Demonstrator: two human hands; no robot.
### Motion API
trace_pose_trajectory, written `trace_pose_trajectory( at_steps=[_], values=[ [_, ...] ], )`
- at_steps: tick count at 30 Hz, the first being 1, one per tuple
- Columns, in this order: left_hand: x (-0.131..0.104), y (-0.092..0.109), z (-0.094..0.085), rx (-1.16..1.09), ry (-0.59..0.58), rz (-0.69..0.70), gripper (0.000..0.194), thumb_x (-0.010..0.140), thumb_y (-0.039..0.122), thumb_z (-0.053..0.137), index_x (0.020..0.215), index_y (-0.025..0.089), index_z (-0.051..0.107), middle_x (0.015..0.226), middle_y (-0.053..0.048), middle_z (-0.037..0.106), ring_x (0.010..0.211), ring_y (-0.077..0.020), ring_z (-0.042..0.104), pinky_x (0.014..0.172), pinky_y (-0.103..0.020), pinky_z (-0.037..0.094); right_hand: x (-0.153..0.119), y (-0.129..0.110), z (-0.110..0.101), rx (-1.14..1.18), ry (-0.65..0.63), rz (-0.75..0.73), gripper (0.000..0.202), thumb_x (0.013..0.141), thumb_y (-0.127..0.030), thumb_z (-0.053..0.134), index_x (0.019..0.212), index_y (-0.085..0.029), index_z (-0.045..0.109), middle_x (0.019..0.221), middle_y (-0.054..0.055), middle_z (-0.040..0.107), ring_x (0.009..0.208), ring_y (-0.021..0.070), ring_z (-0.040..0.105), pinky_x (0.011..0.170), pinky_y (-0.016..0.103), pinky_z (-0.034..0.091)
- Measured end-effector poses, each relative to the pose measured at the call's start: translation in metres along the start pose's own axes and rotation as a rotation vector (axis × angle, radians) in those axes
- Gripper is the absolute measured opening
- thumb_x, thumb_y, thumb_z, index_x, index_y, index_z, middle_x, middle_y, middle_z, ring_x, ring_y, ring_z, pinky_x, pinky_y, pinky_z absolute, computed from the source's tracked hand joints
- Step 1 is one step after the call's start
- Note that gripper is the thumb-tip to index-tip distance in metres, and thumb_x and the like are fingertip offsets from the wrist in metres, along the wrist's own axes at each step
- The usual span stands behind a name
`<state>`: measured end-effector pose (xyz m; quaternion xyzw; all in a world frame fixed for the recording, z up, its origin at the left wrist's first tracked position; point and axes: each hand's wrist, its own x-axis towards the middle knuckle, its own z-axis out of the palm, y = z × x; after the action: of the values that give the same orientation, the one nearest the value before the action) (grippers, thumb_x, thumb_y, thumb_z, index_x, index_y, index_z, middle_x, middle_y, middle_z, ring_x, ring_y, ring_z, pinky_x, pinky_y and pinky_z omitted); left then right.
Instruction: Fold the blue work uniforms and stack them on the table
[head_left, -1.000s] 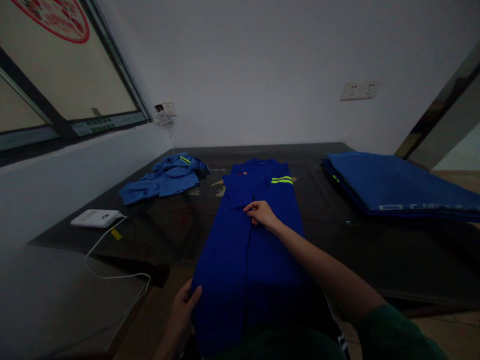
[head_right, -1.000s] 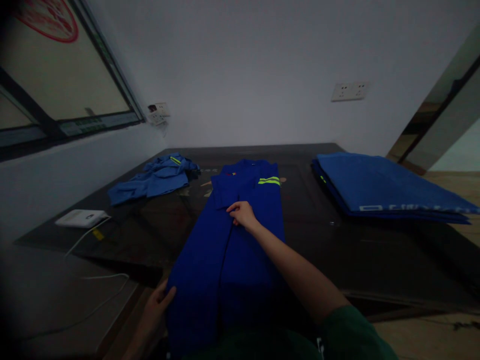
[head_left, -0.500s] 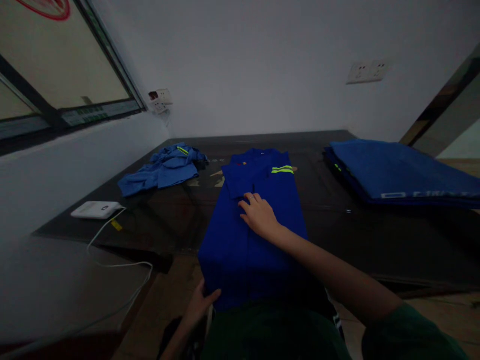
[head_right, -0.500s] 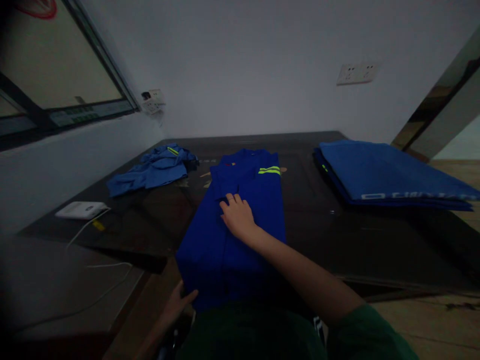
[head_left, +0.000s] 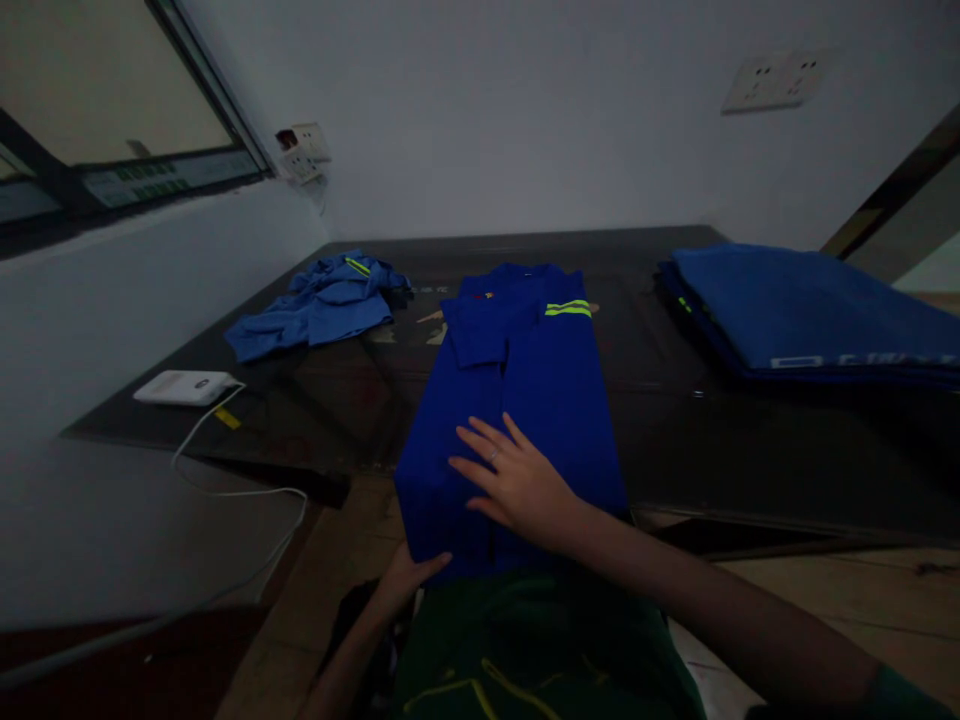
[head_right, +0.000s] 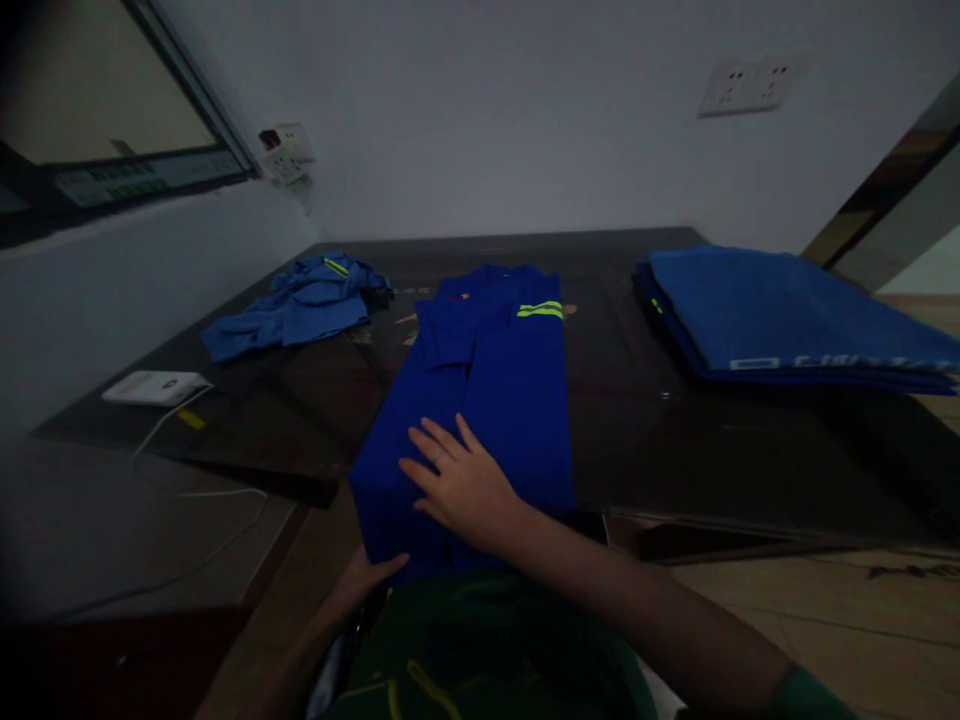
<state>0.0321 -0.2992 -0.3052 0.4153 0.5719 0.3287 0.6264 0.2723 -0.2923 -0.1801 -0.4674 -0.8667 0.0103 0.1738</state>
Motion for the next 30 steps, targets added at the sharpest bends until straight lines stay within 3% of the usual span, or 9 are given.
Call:
trace_pose_trajectory(
  at_steps=[3,6,11,15,19,21,23,27,30],
  values=[
    [0.001,-0.004,0.002,0.047,-0.075,-0.007,0.062,0.041,0.036,0.089,0.096,0.013,0.071,0.102,-0.015,0.073,0.101,-0.0355,0.066,0.097,-0.049,0.048,-0.011,-0.019,0.015,-0.024,-0.029,-0.053,0.059,0.085,-0.029,0.064,0.14,-0.027,0.043,0.151,0.012,0.034,0.141,0.0331,0.025,0.11,0.064,0.023],
    [0.005,-0.009,0.003,0.083,-0.026,-0.004,0.062,0.038,0.038,0.089,0.092,0.012,0.071,0.099,-0.016,0.073,0.1,-0.0367,0.066,0.096,-0.049,0.048,-0.015,-0.022,0.023,-0.036,-0.026,-0.007,0.055,0.09,-0.018,0.053,0.142,-0.029,0.039,0.151,0.012,0.035,0.139,0.0324,0.029,0.108,0.064,0.027],
    [0.004,-0.019,-0.009,0.107,0.006,-0.022,0.064,0.041,0.045,0.087,0.095,0.015,0.069,0.101,-0.014,0.073,0.103,-0.0364,0.065,0.095,-0.049,0.049,-0.057,-0.026,0.0,0.225,0.091,-0.016,0.04,0.092,-0.015,0.047,0.131,-0.023,0.052,0.143,0.011,0.047,0.136,0.0247,0.038,0.109,0.049,0.036],
    [-0.004,-0.029,-0.03,0.132,0.1,0.02,0.057,0.057,0.057,0.075,0.099,0.019,0.068,0.111,-0.01,0.07,0.118,-0.0321,0.058,0.104,-0.045,0.043,-0.137,-0.025,0.001,0.553,0.263,0.366,0.018,0.092,-0.023,0.05,0.1,-0.023,0.066,0.106,0.007,0.067,0.099,0.0168,0.064,0.082,0.028,0.055],
    [-0.015,-0.033,-0.038,0.115,0.143,0.031,0.057,0.068,0.059,0.066,0.108,0.019,0.066,0.122,-0.009,0.066,0.126,-0.0291,0.051,0.108,-0.042,0.039,-0.196,-0.009,0.046,0.68,0.443,0.924,0.022,0.085,-0.04,0.06,0.095,-0.021,0.065,0.092,0.008,0.068,0.086,0.0218,0.066,0.076,0.035,0.056],
    [-0.019,-0.028,-0.036,0.13,0.116,0.035,0.059,0.069,0.062,0.064,0.109,0.018,0.066,0.123,-0.009,0.065,0.125,-0.0295,0.052,0.105,-0.041,0.041,-0.201,0.0,0.073,0.857,0.437,1.046,0.046,0.076,-0.048,0.067,0.113,-0.021,0.06,0.108,0.01,0.067,0.096,0.0253,0.066,0.082,0.04,0.055],
    [-0.022,-0.018,-0.033,0.178,0.067,0.055,0.06,0.067,0.063,0.066,0.107,0.017,0.066,0.121,-0.01,0.066,0.122,-0.03,0.054,0.103,-0.04,0.043,-0.193,0.007,0.093,1.058,0.34,1.028,0.067,0.068,-0.052,0.074,0.123,-0.02,0.056,0.124,0.013,0.062,0.109,0.028,0.061,0.093,0.044,0.051],
    [-0.024,0.002,-0.028,0.293,0.036,0.114,0.059,0.066,0.064,0.067,0.099,0.015,0.067,0.105,-0.01,0.072,0.111,-0.0311,0.061,0.094,-0.04,0.05,-0.169,0.01,0.105,1.214,0.122,0.979,0.062,0.066,-0.059,0.072,0.108,-0.015,0.067,0.118,0.014,0.066,0.112,0.0318,0.06,0.103,0.048,0.042],
    [-0.028,0.008,-0.024,0.376,0.086,0.195,0.05,0.071,0.061,0.063,0.094,0.017,0.067,0.099,-0.009,0.073,0.101,-0.0297,0.065,0.088,-0.039,0.053,-0.168,0.003,0.095,1.222,0.152,1.015,0.057,0.07,-0.063,0.066,0.1,-0.015,0.071,0.107,0.012,0.071,0.106,0.0331,0.063,0.098,0.048,0.045]
  ],
)
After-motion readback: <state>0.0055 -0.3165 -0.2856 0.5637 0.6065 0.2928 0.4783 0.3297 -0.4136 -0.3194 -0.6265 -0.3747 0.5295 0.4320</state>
